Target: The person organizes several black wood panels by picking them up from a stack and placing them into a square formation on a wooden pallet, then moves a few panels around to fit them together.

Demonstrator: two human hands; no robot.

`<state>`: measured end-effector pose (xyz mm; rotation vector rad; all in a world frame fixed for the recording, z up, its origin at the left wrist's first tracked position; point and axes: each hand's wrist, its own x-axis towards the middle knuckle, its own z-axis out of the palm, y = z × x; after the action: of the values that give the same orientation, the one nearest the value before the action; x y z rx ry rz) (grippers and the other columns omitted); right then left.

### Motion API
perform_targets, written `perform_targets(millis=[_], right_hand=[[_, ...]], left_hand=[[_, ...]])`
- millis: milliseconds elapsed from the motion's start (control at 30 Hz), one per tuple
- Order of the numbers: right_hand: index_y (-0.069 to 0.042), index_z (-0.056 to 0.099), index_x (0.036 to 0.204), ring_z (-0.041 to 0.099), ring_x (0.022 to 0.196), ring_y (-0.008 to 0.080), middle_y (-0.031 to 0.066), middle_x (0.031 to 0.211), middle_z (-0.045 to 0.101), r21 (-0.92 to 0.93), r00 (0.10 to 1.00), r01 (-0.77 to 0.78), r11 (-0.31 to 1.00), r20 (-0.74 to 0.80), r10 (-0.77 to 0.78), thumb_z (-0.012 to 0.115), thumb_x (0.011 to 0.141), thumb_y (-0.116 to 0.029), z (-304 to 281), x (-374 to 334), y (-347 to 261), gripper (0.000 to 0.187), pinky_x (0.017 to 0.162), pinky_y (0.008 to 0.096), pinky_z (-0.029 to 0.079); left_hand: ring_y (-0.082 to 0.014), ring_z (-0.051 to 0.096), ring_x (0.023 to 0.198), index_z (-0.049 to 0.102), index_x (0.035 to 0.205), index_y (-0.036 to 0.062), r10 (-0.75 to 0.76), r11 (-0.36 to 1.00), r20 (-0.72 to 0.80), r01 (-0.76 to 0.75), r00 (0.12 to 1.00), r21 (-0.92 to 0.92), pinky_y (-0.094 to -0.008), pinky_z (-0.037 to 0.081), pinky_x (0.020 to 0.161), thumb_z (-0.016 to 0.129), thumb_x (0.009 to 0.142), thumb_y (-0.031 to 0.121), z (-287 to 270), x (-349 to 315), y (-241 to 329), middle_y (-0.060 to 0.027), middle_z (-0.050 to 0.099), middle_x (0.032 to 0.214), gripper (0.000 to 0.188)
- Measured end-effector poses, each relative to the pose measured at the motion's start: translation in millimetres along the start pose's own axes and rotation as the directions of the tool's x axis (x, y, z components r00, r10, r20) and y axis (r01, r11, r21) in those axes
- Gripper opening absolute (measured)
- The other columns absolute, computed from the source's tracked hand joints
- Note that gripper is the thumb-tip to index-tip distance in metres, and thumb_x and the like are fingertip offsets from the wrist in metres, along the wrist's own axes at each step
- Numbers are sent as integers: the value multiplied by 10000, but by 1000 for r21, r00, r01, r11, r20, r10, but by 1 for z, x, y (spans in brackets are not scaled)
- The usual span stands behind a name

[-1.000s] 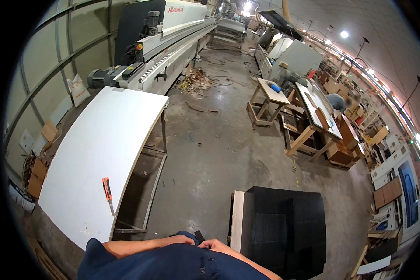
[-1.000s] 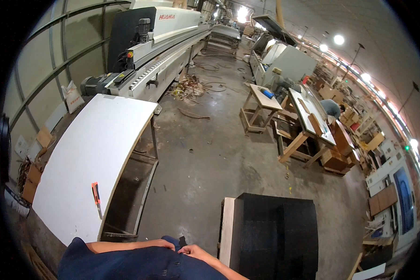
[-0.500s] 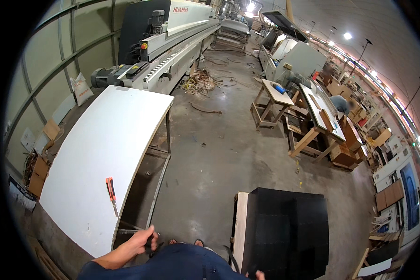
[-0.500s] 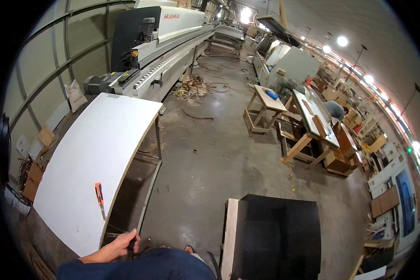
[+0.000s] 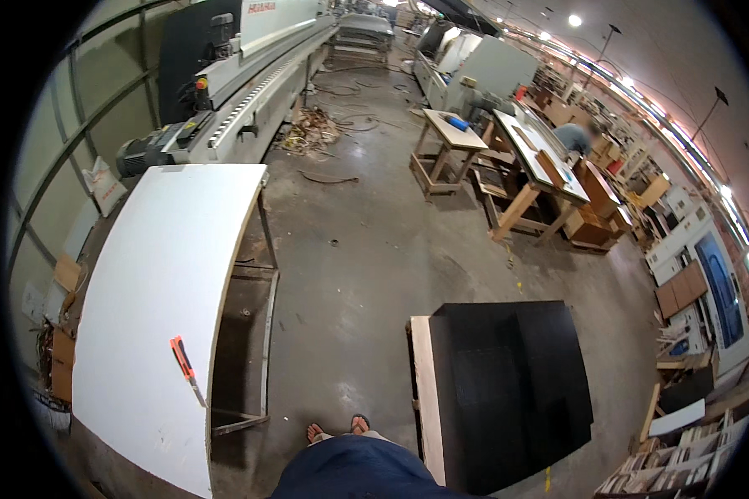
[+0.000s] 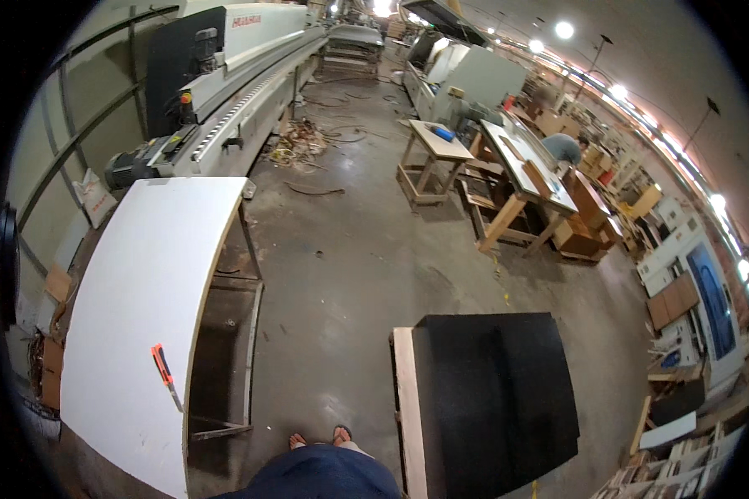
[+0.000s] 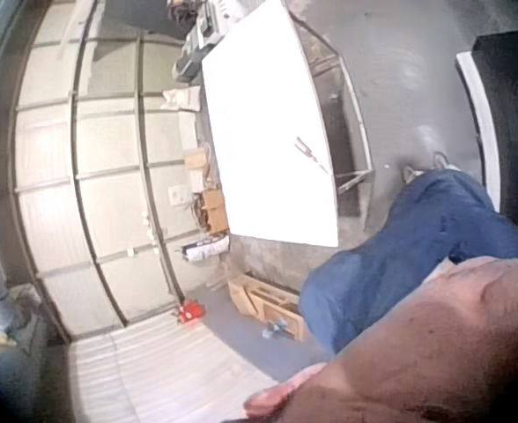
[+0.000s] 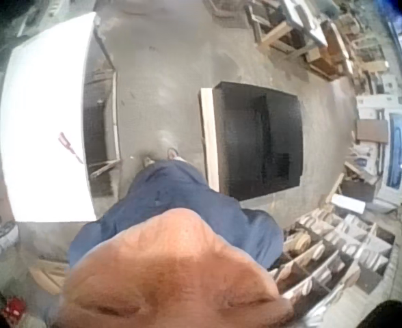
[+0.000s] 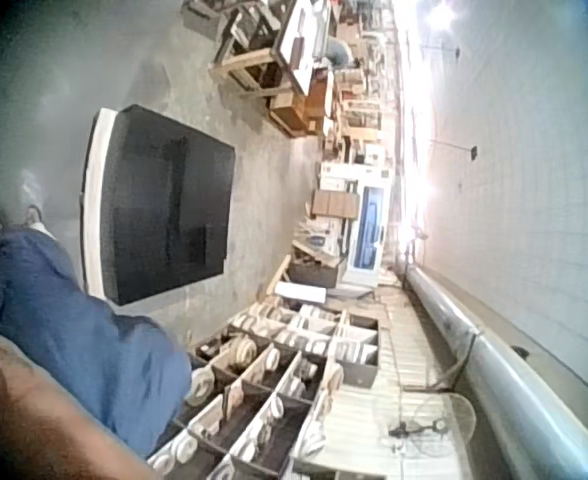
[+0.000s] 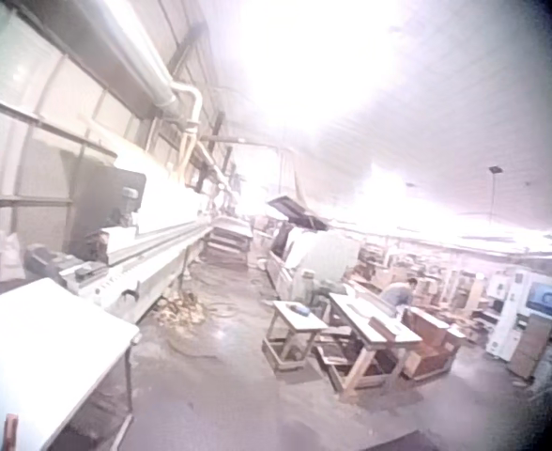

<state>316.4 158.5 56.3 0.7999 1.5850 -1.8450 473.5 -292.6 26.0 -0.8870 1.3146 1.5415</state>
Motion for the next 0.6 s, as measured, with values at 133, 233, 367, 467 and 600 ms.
perform_targets(millis=[133,233,367,467,600], right_hand=[[-33,578,1037,564,977,279,147,1016,581,-159,1000,4,987,9,-3,546,853,-336,-6,2,13,356,845,400,486],[-30,580,1036,564,981,284,152,1025,580,-270,1000,17,963,14,-13,550,849,-328,-11,6,19,353,847,401,483],[-26,583,1035,563,987,292,159,1037,579,-405,1000,9,914,22,-1,555,844,-318,-18,10,30,350,850,402,481],[-24,586,1034,563,991,297,165,1046,579,-494,1000,-3,870,25,17,559,840,-311,-24,11,38,347,853,402,479],[-20,589,1032,562,997,304,172,1057,578,-584,998,-12,811,38,43,564,835,-301,-28,19,46,344,856,403,476]], left_hand=[[-249,614,716,632,957,54,5,996,20,-7,1000,91,-374,498,653,514,861,466,-4,3,10,-100,648,848,440],[-256,614,725,634,954,56,21,989,34,-26,999,145,-377,497,658,523,849,465,-6,7,22,-106,648,850,437],[-266,615,738,637,951,58,15,980,40,-23,999,200,-381,495,665,535,834,464,-9,4,24,-115,648,853,435],[-273,615,747,640,948,60,17,972,43,-26,999,233,-384,494,670,543,822,463,-8,2,27,-121,648,855,433],[-282,616,759,643,944,63,15,962,40,-26,999,270,-387,493,676,555,806,462,-11,4,32,-130,648,858,431]])
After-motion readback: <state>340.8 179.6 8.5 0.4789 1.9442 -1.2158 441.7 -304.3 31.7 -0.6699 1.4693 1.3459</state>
